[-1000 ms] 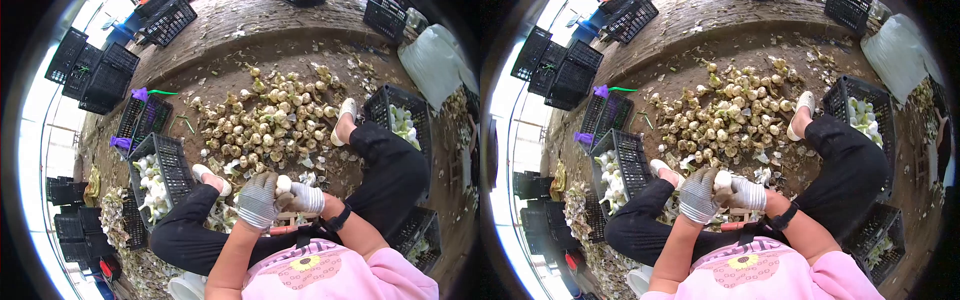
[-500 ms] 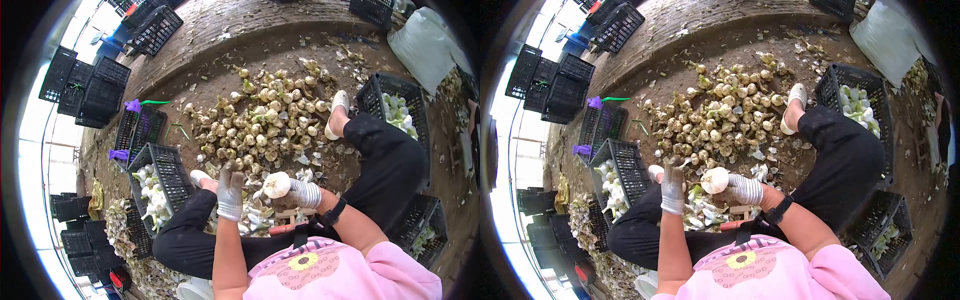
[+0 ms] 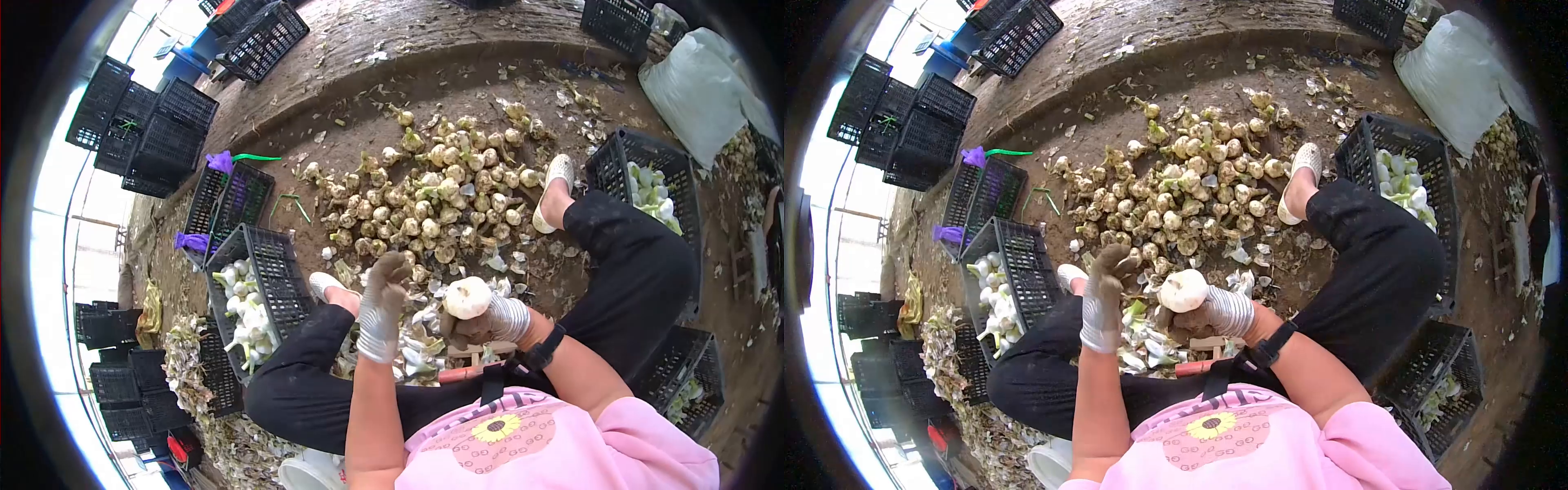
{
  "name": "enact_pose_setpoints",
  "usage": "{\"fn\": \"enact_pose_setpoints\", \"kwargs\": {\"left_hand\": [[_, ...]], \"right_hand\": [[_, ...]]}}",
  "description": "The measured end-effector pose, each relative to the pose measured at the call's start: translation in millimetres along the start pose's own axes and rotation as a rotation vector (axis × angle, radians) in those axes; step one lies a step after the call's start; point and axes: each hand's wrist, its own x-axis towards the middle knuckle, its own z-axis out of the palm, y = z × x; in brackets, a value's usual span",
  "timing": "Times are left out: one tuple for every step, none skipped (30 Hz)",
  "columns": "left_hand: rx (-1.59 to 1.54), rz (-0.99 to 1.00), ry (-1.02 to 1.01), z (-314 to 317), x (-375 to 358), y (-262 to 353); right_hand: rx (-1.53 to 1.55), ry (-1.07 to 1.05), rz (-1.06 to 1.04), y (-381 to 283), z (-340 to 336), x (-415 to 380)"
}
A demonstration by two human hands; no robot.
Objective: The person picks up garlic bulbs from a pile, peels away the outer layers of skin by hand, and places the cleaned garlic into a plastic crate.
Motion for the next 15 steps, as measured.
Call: {"fn": "enact_pose_setpoints", "kwargs": {"left_hand": [[0.025,0.066,-0.069,16.0,-7.7,10.7],[0.051,0.133,-0.136,29.5,-14.5,16.9],[0.175,0.176,-0.219,40.6,-20.9,18.0],[0.301,0.218,-0.306,49.4,-24.8,18.7],[0.473,0.274,-0.339,54.8,-23.4,21.3],[0.457,0.324,-0.275,62.5,-23.5,17.6],[0.388,0.268,-0.243,63.6,-23.7,15.7],[0.318,0.211,-0.211,65.3,-23.9,13.3],[0.281,0.144,-0.208,65.4,-23.3,12.8],[0.246,0.079,-0.199,62.9,-21.9,14.3],[0.215,0.017,-0.185,59.4,-19.9,16.3],[0.174,-0.020,-0.121,54.3,-10.6,12.4],[0.159,-0.128,-0.050,39.3,1.3,2.6],[0.143,-0.234,0.022,19.5,11.2,-9.0],[0.041,-0.205,0.013,1.7,13.7,-18.0]], "right_hand": [[0.067,-0.074,0.039,1.7,-3.4,-0.6],[0.155,-0.012,0.007,-2.3,7.2,-2.2],[0.240,0.047,-0.030,-6.4,17.9,-3.8],[0.281,0.076,-0.032,-3.0,20.3,-4.0],[0.321,0.108,-0.037,-0.5,21.2,-5.7],[0.360,0.144,-0.044,-1.9,23.1,-6.9],[0.401,0.085,0.042,-12.7,26.7,-11.9],[0.351,0.091,0.061,-12.1,25.3,-13.3],[0.304,0.096,0.082,-12.1,26.3,-12.6],[0.257,0.096,0.107,-13.8,28.6,-11.0],[0.294,0.054,0.157,-20.8,29.2,-11.8],[0.214,0.055,0.095,-19.5,31.0,-8.7],[0.133,0.051,0.034,-17.9,32.7,-5.4],[0.052,0.046,-0.027,-16.7,33.6,-2.5],[0.042,0.056,0.073,-16.2,26.1,-6.2]]}}
